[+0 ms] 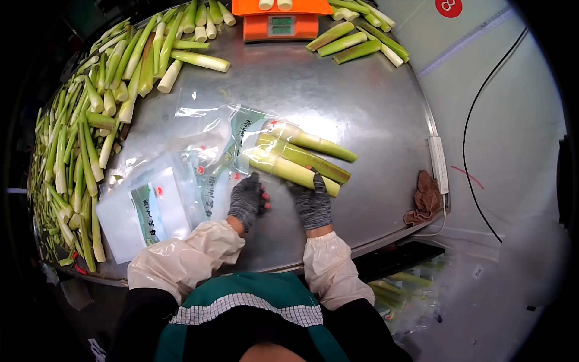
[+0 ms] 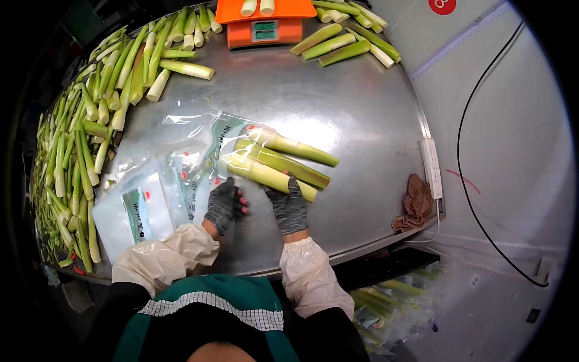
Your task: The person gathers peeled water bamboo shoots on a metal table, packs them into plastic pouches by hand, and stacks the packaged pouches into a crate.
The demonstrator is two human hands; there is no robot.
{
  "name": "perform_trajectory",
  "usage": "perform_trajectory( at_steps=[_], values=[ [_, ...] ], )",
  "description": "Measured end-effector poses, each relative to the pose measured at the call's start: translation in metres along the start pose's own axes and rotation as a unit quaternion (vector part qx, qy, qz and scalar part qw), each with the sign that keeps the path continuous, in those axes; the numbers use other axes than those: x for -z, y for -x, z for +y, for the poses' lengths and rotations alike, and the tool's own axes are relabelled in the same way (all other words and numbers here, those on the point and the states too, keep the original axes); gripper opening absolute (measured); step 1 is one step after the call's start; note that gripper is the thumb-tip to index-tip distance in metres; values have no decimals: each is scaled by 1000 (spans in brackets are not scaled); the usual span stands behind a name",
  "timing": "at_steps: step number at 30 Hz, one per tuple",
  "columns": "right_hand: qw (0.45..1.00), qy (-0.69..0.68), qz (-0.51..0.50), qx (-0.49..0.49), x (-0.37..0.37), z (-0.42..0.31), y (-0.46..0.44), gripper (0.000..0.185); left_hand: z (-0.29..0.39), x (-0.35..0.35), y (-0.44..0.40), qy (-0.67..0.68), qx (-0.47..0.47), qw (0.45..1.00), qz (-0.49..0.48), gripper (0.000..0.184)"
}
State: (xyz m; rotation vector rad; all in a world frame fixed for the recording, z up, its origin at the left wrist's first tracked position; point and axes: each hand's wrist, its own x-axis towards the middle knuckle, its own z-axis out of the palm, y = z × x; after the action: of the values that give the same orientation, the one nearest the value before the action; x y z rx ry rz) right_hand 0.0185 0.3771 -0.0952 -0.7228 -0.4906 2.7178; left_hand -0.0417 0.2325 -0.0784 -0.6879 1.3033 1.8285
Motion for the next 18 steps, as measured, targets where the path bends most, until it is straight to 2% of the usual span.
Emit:
perform_trajectory(
  at_steps=[1, 2, 4, 5, 6, 7, 10, 11, 12, 13, 14, 16, 17, 18],
  values=[
    [1000, 0, 0, -3, -4, -1, 2, 42, 19, -10, 25, -57, 81, 993, 69, 33],
    [999, 24, -7, -34, -12, -3, 6, 44, 21, -11, 27, -58, 81, 992, 72, 33],
    [997, 48, -14, -66, -14, -6, 7, 46, 24, -9, 27, 60, 65, 996, -8, 35],
    [989, 59, -57, -126, -11, -10, 4, 48, 22, -8, 21, 61, 65, 996, -9, 35],
    [975, 71, -99, -184, -10, -13, 1, 50, 17, -7, 7, 90, 59, 992, -60, 35],
    [975, 75, -100, -183, -11, -14, 1, 50, 11, -7, -6, 119, 52, 985, -110, 35],
    [972, 65, -91, -205, -19, -23, 6, 51, 2, -8, -13, 97, 5, 991, -92, 33],
    [935, 191, -62, -291, -23, -39, 17, 50, 3, -8, -11, 70, -7, 994, -87, 31],
    [875, 313, -29, -369, -26, -57, 28, 49, 5, -8, -8, 47, 5, 996, -71, 29],
    [811, 470, -106, -332, -27, -82, 30, 40, 8, -9, -7, 48, 0, 996, -73, 29],
    [792, 551, -56, -256, -41, -97, 34, 31, 10, -9, -7, 17, 8, 997, -72, 28],
    [820, 560, -21, -118, -45, -126, 16, 34, 7, -7, -1, -3, 9, 995, -99, 27],
    [774, 632, -4, 32, -50, -125, 5, 42, 4, -9, -1, -1, 10, 995, -99, 27],
    [706, 685, 12, 182, -51, -123, -7, 51, 1, -13, -3, 14, 41, 994, -105, 26]
  ],
)
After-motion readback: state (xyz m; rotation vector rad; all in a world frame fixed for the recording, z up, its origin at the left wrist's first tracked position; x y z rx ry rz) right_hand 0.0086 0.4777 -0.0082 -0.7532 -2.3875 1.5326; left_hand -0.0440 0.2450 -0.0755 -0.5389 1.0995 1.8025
